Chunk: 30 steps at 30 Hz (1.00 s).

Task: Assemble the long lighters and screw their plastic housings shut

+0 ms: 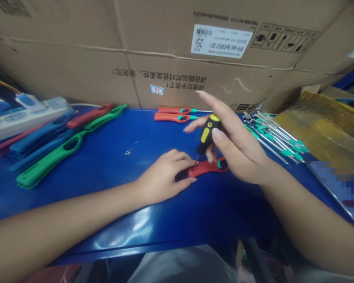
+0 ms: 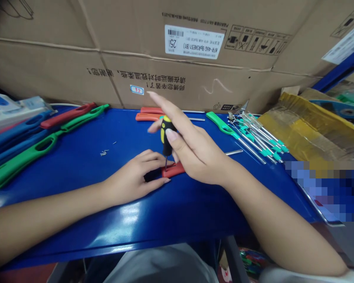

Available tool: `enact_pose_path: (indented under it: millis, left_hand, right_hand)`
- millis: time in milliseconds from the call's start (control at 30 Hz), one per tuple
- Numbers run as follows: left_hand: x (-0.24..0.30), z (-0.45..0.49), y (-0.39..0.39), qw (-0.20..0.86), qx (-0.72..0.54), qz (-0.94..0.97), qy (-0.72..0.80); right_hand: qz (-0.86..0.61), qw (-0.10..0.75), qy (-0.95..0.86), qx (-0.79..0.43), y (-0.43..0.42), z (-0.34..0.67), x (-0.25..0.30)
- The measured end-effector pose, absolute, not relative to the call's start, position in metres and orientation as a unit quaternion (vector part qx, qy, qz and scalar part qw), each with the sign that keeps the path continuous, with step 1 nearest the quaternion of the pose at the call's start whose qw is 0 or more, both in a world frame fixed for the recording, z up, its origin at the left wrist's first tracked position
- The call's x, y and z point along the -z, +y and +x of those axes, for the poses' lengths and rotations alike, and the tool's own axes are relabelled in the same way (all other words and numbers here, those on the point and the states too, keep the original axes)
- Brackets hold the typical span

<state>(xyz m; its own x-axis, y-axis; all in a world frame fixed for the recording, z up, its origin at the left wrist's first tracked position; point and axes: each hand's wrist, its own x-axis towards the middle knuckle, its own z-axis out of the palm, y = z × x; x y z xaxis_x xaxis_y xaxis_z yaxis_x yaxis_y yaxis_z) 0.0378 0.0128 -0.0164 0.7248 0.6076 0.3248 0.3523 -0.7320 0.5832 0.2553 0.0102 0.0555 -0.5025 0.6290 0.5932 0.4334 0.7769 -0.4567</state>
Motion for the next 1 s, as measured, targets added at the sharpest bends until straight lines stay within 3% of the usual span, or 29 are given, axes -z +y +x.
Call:
enact_pose_path:
  millis: [67,200,367,533,700,867,1000]
  left_hand:
    - [0.0165,0.0377,0.0132,0.242,-0.258,0.897,0.266]
    - [0.0153,0.0381,0.0128,0.242,-0.265,0.897,0.259]
    - [0.0143,0.0383,0.0124,0.244,-0.258,0.897,0.264]
    - [0.0157,0.0376,0.0132,0.244,-0.270,0.895,0.257]
    - [0.0160,0.0380,0.0130,0.243,-0.258,0.897,0.265]
    - [0.0160,0.0383,0.0122,0.248,-0.267,0.894,0.261]
    - [0.0151,0.0377,0.0125,0.246,-0.263,0.895,0.265]
  right_hand:
    - [-0.288,0.405,-0.863,-0.092,0.0098,0.2555,-0.0560]
    - [-0.251,0.418,-0.869,0.086,0.0089,0.2559,-0.0578]
    - [-0.283,0.406,-0.866,-0.077,0.0064,0.2531,-0.0577]
    - [-0.257,0.425,-0.864,0.082,0.0074,0.2540,-0.0575]
    - [-0.284,0.391,-0.870,-0.097,0.0076,0.2547,-0.0589]
    - [-0.265,0.418,-0.868,0.034,0.0069,0.2572,-0.0603]
    - [-0.288,0.381,-0.862,-0.172,0.0033,0.2559,-0.0624]
